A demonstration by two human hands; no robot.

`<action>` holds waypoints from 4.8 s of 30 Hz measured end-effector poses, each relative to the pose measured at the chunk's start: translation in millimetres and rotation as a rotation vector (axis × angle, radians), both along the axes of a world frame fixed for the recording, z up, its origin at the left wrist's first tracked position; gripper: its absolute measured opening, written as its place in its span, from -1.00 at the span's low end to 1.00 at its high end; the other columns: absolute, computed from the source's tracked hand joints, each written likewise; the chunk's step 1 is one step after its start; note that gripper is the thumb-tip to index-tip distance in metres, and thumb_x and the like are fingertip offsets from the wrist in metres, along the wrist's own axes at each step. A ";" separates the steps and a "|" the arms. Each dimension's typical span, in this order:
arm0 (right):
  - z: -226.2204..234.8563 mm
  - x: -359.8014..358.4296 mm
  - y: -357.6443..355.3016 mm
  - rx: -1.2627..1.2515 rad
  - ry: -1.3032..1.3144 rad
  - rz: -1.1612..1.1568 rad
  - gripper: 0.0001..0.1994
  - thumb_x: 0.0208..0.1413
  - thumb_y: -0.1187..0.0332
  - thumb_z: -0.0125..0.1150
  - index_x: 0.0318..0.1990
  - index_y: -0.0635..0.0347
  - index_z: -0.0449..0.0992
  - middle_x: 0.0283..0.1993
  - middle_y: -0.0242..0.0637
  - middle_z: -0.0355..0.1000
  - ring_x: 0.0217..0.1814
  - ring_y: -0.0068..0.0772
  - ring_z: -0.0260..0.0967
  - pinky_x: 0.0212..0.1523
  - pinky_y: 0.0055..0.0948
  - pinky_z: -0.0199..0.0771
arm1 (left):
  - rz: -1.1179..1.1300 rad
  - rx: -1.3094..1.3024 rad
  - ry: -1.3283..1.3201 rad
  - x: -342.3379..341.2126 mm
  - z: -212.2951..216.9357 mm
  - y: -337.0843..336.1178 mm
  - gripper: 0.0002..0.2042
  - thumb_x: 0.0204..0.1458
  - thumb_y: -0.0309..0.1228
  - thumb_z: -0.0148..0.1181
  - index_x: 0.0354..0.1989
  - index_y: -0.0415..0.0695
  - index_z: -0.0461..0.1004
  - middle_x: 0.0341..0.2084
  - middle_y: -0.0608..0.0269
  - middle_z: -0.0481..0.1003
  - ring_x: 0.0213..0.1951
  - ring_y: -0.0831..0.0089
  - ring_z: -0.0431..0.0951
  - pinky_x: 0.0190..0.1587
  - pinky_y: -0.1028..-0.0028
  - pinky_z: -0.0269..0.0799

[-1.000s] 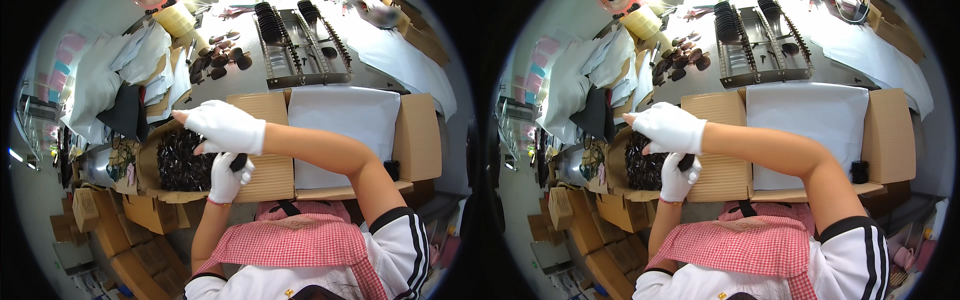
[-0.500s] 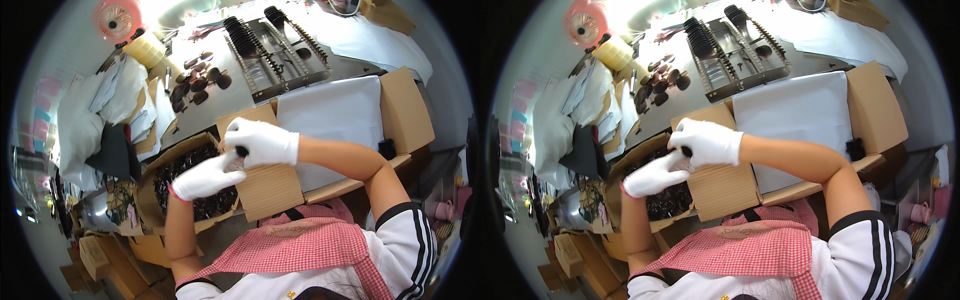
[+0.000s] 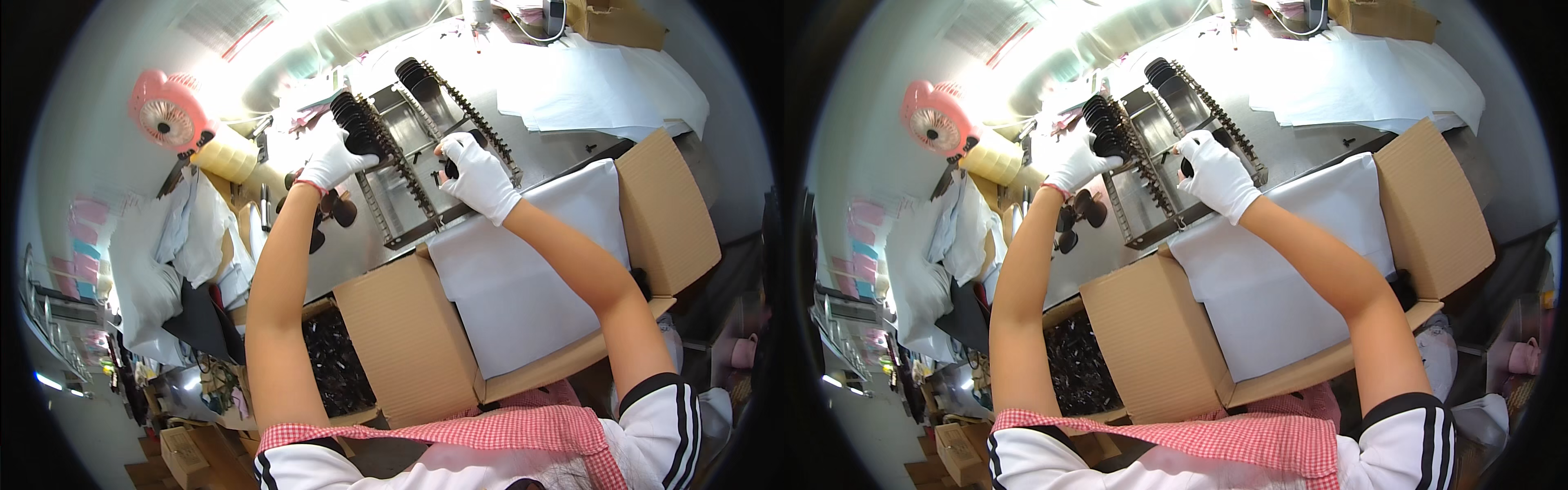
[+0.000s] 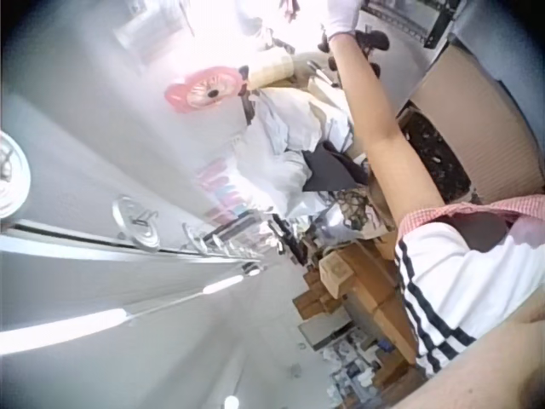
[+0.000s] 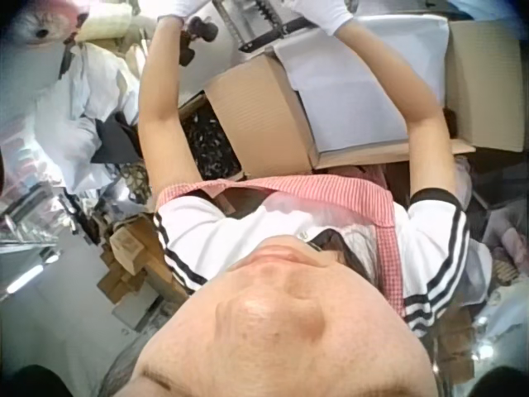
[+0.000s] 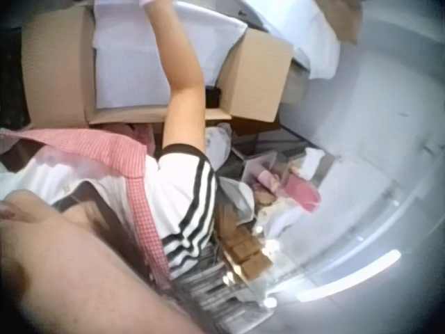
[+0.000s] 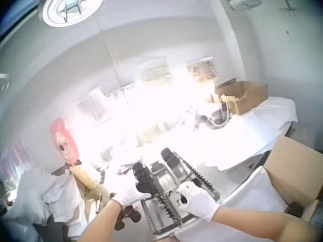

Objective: The person repeatedly picks up small black components from a cardboard box and inserts them into slots on a metal rack. They then move the rack to a nearby metal shelving unit and return to continue the process.

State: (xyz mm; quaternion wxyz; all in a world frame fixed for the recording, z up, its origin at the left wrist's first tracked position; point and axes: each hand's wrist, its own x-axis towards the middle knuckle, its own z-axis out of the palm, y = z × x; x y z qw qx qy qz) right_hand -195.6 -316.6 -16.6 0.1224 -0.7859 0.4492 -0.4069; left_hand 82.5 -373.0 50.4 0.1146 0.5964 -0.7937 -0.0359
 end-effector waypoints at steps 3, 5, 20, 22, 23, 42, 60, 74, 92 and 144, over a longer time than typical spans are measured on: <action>-6.0 -5.1 -8.0 0.091 -0.112 0.094 -0.67 -0.10 0.46 0.32 -0.11 0.07 0.50 -0.03 -0.27 0.46 -0.05 -0.18 0.49 -0.05 -0.34 0.57 | -0.030 -0.017 -0.089 -11.7 -1.6 -5.6 -0.44 -0.26 0.00 0.44 -0.28 -0.31 0.56 -0.41 0.01 0.57 -0.33 0.22 0.58 -0.20 0.33 0.48; -6.3 -10.2 -11.7 0.073 -0.167 0.197 -0.65 -0.12 0.49 0.31 -0.10 0.08 0.52 -0.02 -0.27 0.48 -0.02 -0.20 0.50 -0.01 -0.37 0.56 | 0.084 0.183 -0.053 -19.7 -2.4 -4.9 -0.33 -0.21 -0.02 0.41 -0.12 -0.43 0.45 -0.28 -0.15 0.51 -0.18 0.12 0.55 -0.06 0.29 0.46; 7.7 -4.6 1.6 -0.009 -0.155 -0.038 -0.47 -0.11 0.40 0.36 0.12 -0.09 0.48 0.15 -0.28 0.40 -0.02 -0.23 0.50 -0.01 -0.30 0.57 | 0.131 -0.207 -0.455 -27.3 17.7 20.1 -0.63 -0.07 -0.33 0.21 -0.06 -0.18 0.49 -0.18 -0.07 0.54 -0.07 0.06 0.51 0.05 0.03 0.35; 18.0 0.5 9.3 -0.050 -0.242 0.124 -0.45 -0.13 0.40 0.40 0.13 -0.05 0.48 0.22 -0.16 0.34 0.11 -0.10 0.44 0.09 -0.27 0.53 | 0.206 0.074 -0.144 -33.7 30.0 50.2 -0.66 -0.03 -0.35 0.16 -0.07 -0.21 0.47 -0.23 -0.04 0.55 -0.13 0.14 0.54 -0.01 0.11 0.42; 24.1 9.1 13.2 -0.072 -0.264 0.193 -0.43 -0.14 0.40 0.42 0.14 -0.04 0.48 0.23 -0.11 0.33 0.16 -0.06 0.41 0.12 -0.27 0.51 | 0.188 0.281 0.153 -41.4 33.1 64.0 -0.69 0.00 -0.38 0.09 -0.11 -0.28 0.44 -0.36 -0.04 0.54 -0.29 0.16 0.57 -0.18 0.22 0.47; 18.1 -2.4 -17.3 0.169 -0.227 0.071 -0.52 -0.13 0.41 0.40 0.02 0.03 0.42 -0.05 -0.18 0.34 0.03 -0.13 0.38 0.12 -0.28 0.42 | 0.200 -0.087 -0.159 13.5 -16.7 -36.9 -0.47 0.08 -0.01 0.22 -0.01 -0.27 0.46 -0.17 -0.08 0.57 -0.09 0.07 0.57 0.01 0.21 0.43; 26.7 17.0 -4.8 -0.014 -0.412 0.286 -0.39 -0.26 0.42 0.51 0.07 0.12 0.45 0.14 -0.14 0.33 0.22 -0.12 0.31 0.25 -0.24 0.35 | 0.130 0.263 -0.090 -71.5 41.4 54.9 -0.72 0.22 -0.24 -0.02 -0.14 -0.25 0.39 -0.41 -0.16 0.58 -0.29 -0.10 0.61 -0.20 0.09 0.50; 5.0 2.0 -34.9 0.120 -0.168 0.060 -0.59 -0.14 0.51 0.37 -0.04 0.12 0.49 -0.07 -0.20 0.43 0.02 -0.16 0.44 0.08 -0.34 0.48 | 0.169 -0.344 -0.327 30.9 3.8 -47.1 -0.05 -0.19 -0.14 0.49 0.36 -0.22 0.09 0.19 -0.08 0.34 0.28 0.02 0.25 0.33 0.17 0.15; -3.9 -3.5 -40.6 0.121 -0.174 0.212 -0.70 -0.14 0.48 0.23 -0.16 0.06 0.54 -0.18 -0.26 0.53 -0.07 -0.16 0.50 -0.01 -0.30 0.52 | 0.575 0.577 0.520 -40.2 11.2 -80.5 -0.70 0.07 -0.50 0.05 0.00 -0.30 0.36 -0.72 0.26 0.43 -0.79 0.61 0.35 -0.79 0.60 0.21; -44.1 -111.1 206.1 1.150 0.365 0.730 -0.51 -0.23 0.37 0.40 -0.06 0.29 0.43 -0.23 0.00 0.52 -0.16 -0.05 0.50 -0.15 -0.23 0.47 | -0.172 0.980 0.334 -175.2 -33.1 268.3 -0.40 0.14 -0.13 0.18 0.24 -0.29 0.25 0.08 -0.21 0.46 0.13 0.07 0.50 0.19 0.28 0.39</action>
